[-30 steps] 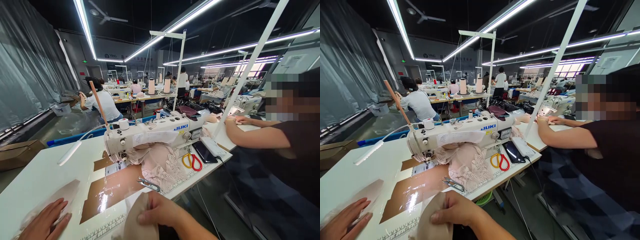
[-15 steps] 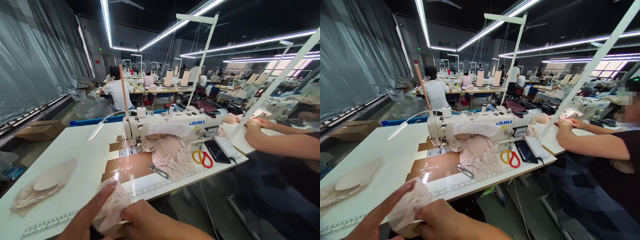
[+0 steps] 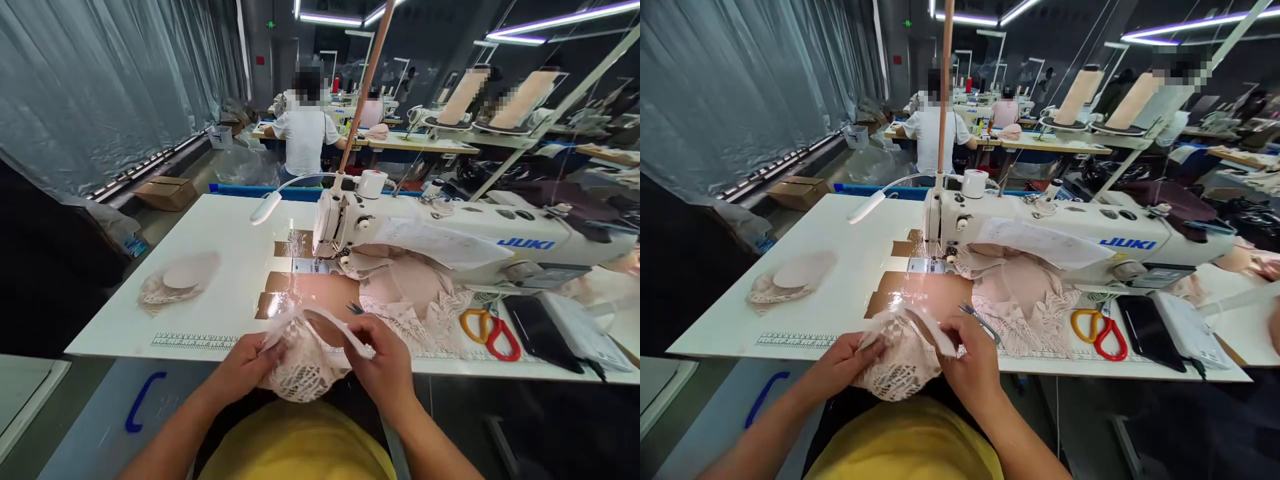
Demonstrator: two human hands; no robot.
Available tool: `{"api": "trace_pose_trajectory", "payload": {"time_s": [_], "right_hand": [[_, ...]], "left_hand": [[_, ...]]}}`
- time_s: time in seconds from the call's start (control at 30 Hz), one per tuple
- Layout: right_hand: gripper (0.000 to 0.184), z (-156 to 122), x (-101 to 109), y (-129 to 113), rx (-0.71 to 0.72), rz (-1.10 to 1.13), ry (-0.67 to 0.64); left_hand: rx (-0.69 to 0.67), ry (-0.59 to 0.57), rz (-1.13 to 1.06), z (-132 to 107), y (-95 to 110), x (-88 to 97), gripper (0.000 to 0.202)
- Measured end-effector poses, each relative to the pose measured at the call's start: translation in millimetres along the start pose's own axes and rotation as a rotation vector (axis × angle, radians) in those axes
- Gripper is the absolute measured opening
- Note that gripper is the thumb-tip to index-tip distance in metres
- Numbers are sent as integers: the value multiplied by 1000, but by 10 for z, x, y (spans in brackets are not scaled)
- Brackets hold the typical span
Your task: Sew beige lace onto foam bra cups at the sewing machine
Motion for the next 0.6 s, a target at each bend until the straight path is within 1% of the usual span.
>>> {"api": "trace_pose_trajectory", "payload": {"time_s": [0.07, 0.1, 0.13, 0.17, 0.2, 0.23, 0.27, 0.33, 0.37, 0.4, 0.43, 0.47, 0.53, 0.57, 0.6], "right_hand": [[13, -45, -402, 235, -205, 161, -288], [17, -131, -607, 299, -299, 290, -441], [20, -237, -775, 330, -389, 429, -570], [22, -340, -895, 339, -471, 558, -664], [24, -431, -975, 343, -548, 662, -726], [25, -507, -1026, 340, -613, 739, -768], [26, -567, -1060, 329, -664, 797, -799], [28, -643, -1096, 298, -736, 867, -837], [29, -663, -1108, 280, -757, 883, -853], [29, -663, -1110, 275, -771, 891, -850], [29, -641, -1100, 289, -777, 890, -823], [29, -603, -1076, 326, -783, 881, -772], [31, -502, -985, 442, -791, 865, -626], [33, -454, -927, 505, -792, 864, -550], [36, -412, -870, 563, -788, 861, -483]], "left_hand": [[41, -330, -202, -143, 112, -346, 60], [42, -463, -286, -232, 206, -476, 69], [39, -541, -351, -296, 290, -550, 79], [45, -562, -385, -320, 339, -574, 89], [53, -527, -383, -301, 348, -554, 95], [48, -451, -339, -247, 336, -494, 96], [24, -342, -261, -172, 320, -397, 93], [-85, -104, -57, -21, 343, -159, 87], [-144, -27, 30, 33, 376, -80, 86], [-182, -3, 79, 78, 394, -52, 85], [-187, -39, 81, 116, 383, -78, 82], [-162, -112, 41, 142, 346, -135, 77], [-52, -261, -85, 151, 230, -243, 59], [9, -298, -138, 145, 167, -264, 49], [61, -310, -174, 139, 110, -266, 41]]}}
Point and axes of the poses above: each hand's wrist, its own z-axis towards the middle knuckle, its own x-axis out of the back of the hand, y = z × x, the point moved 10 cm from there along z, towards the middle knuckle, and after that the axes turned 6 degrees about y, right-handed, at the moved point
